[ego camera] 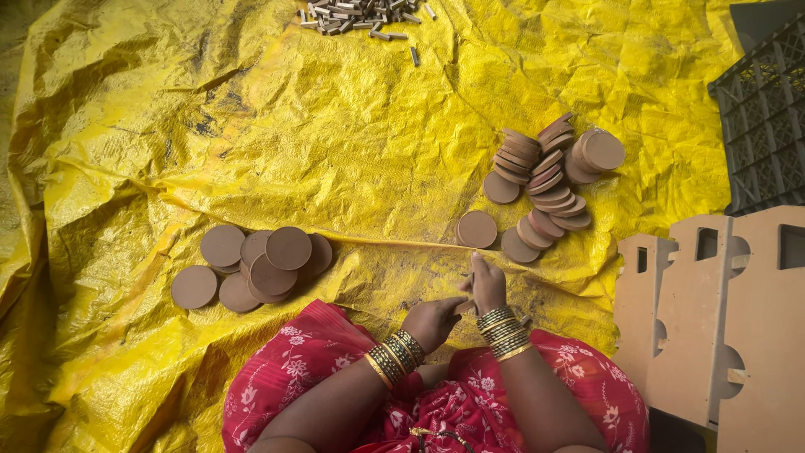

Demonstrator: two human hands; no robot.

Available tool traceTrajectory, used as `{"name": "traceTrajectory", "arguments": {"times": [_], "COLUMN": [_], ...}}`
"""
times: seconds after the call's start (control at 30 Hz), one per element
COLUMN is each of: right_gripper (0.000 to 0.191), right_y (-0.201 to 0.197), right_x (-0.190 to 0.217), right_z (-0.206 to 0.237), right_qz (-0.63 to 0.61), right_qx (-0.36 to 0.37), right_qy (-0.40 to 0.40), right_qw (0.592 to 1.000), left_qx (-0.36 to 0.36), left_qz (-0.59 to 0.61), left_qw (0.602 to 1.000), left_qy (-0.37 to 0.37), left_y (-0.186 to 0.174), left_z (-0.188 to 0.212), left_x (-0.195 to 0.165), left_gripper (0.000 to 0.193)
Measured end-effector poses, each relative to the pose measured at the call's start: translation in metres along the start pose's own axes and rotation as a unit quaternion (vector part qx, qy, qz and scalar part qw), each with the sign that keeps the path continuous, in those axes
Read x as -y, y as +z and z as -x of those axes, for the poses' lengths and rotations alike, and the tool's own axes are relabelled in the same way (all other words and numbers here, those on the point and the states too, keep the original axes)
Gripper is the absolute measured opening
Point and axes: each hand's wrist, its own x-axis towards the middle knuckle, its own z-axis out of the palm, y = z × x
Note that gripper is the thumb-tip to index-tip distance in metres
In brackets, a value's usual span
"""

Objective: The person sits on a tarp-covered ground and sands round wooden discs by hand, rubbing a sanding block over each disc's surface and edges, then sets the finished disc aside and picks up the next one from a pile.

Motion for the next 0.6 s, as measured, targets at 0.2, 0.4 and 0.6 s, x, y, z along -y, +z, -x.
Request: {"name": "traceTrajectory", "arguments": {"times": [0.2, 0.4, 0.6], "right_gripper": [0.037, 0.057, 0.054], "right_y": [0.005, 0.011, 0.002], "right_x": [-0.008, -0.004, 0.003], "right_z": [0.01, 0.011, 0.007], "right_qz": [0.137, 0.203, 0.068], "right_qx": [-0.02, -0.072, -0.032], "right_qy": [-0.087, -0.178, -0.041], "right_qw": [0.987, 0.96, 0.996], "left_qx": [0.046, 0.043, 0.053], "left_qz": [-0.016, -0.031, -0.033], "left_qw": [0.998, 0.998, 0.998], "left_qy": [-0.031, -0.032, -0.024], "left_y": [0.002, 0.005, 0.01], "left_z": [-0.004, 0.001, -0.001], "left_x": [-0.001, 0.004, 0.008], "left_gripper": [0.032, 0.029, 0.028]}}
